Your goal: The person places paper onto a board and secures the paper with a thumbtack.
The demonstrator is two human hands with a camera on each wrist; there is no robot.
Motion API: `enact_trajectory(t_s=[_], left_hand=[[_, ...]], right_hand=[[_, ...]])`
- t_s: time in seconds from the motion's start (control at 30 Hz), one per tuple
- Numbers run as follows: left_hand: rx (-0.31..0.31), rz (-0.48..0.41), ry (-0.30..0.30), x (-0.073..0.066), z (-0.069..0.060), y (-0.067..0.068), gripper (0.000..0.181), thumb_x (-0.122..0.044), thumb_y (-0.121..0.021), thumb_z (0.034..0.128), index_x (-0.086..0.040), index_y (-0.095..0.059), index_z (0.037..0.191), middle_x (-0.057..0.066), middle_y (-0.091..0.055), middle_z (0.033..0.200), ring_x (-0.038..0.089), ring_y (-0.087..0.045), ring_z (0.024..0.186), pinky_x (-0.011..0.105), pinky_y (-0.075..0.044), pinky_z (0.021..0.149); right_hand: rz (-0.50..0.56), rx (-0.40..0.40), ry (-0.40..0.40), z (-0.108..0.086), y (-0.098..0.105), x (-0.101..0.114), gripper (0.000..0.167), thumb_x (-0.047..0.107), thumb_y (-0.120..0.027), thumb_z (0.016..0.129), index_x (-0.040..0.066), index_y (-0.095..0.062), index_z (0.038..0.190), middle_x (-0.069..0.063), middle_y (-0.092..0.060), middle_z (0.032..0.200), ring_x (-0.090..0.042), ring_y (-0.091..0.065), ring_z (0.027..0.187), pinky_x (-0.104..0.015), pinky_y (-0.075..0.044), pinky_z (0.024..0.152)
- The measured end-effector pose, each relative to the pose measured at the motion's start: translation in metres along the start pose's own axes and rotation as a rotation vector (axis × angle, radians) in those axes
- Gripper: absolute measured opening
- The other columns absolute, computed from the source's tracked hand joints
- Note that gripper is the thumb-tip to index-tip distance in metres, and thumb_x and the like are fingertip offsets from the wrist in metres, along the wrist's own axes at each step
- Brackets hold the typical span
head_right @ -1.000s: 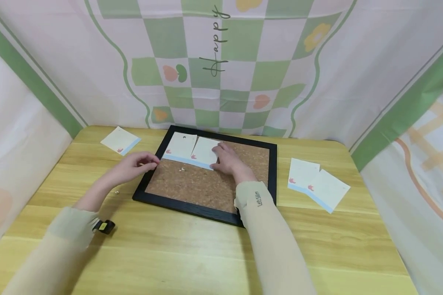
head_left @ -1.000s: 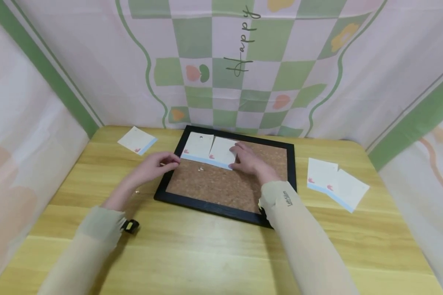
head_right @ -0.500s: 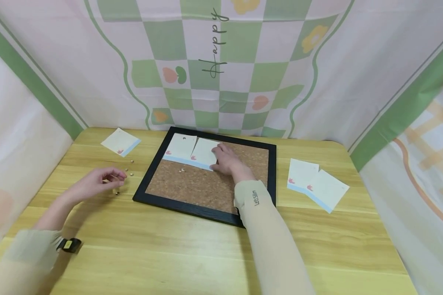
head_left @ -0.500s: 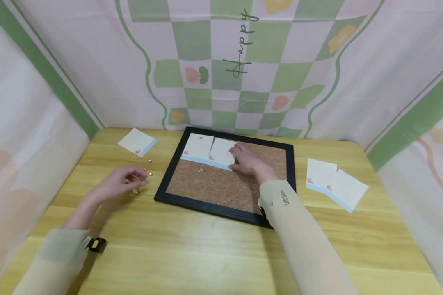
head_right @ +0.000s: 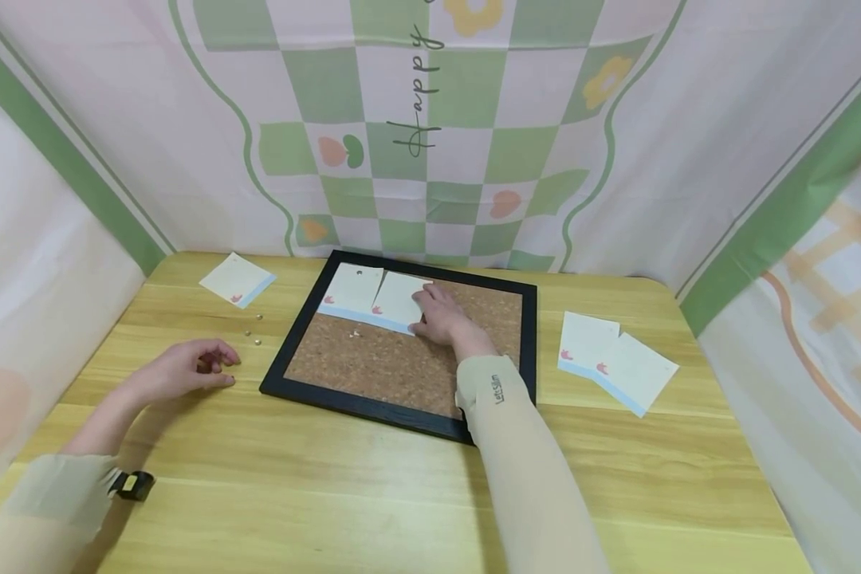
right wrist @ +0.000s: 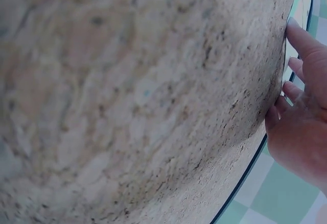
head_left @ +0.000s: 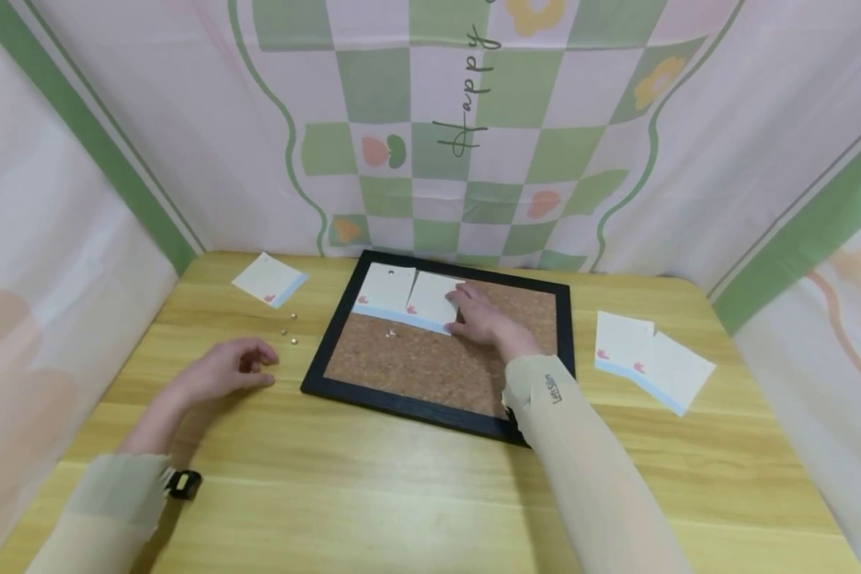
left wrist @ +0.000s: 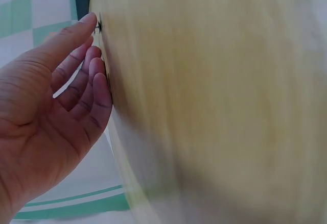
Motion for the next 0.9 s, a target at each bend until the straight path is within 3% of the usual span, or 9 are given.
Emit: enact_trajectory(t_s=[0.33, 0.63, 0.9], left_hand=[[-0.014, 0.027, -0.031, 0.0020, 0.0023, -0.0004, 0.010, -0.016, -0.075, 0.0884, -0.014, -0.069, 0.095, -0.003, -0.068, 0.087, 0.005, -0.060, 0.081, 0.020, -0.052, 0.073], [0.006, 0.071, -0.009, 0.0004, 0.0053, 0.0002, 0.005, -0.018, -0.073, 0.0900, -0.016, -0.069, 0.089, -0.004, -0.068, 0.082, 0.006, -0.058, 0.076, 0.020, -0.050, 0.070], [-0.062, 0.063, 0.039, -0.0004, 0.0044, 0.0023, 0.009, -0.027, -0.074, 0.0905, -0.018, -0.072, 0.090, -0.003, -0.071, 0.087, 0.010, -0.060, 0.082, 0.025, -0.049, 0.075]], right_hand=[[0.007, 0.004, -0.002, -0.0008, -0.0006, 0.0011, 0.062, 0.028, -0.056, 0.102, 0.006, -0.031, 0.154, -0.019, -0.010, 0.167, -0.037, -0.006, 0.156, -0.052, -0.012, 0.127], [0.016, 0.009, -0.011, 0.0000, -0.0011, -0.0008, 0.061, 0.029, -0.054, 0.103, 0.008, -0.030, 0.155, -0.017, -0.008, 0.168, -0.036, -0.004, 0.157, -0.053, -0.010, 0.127], [0.008, 0.034, -0.023, -0.0008, -0.0006, 0.0006, 0.062, 0.030, -0.053, 0.104, 0.008, -0.028, 0.156, -0.017, -0.006, 0.169, -0.036, -0.002, 0.157, -0.053, -0.010, 0.127]])
Point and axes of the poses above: each hand's wrist, its own z-axis towards the middle knuckle, its own y-axis out of the back of the hand, x = y × z, the point moved 5 cm from there along z, towards the middle knuckle
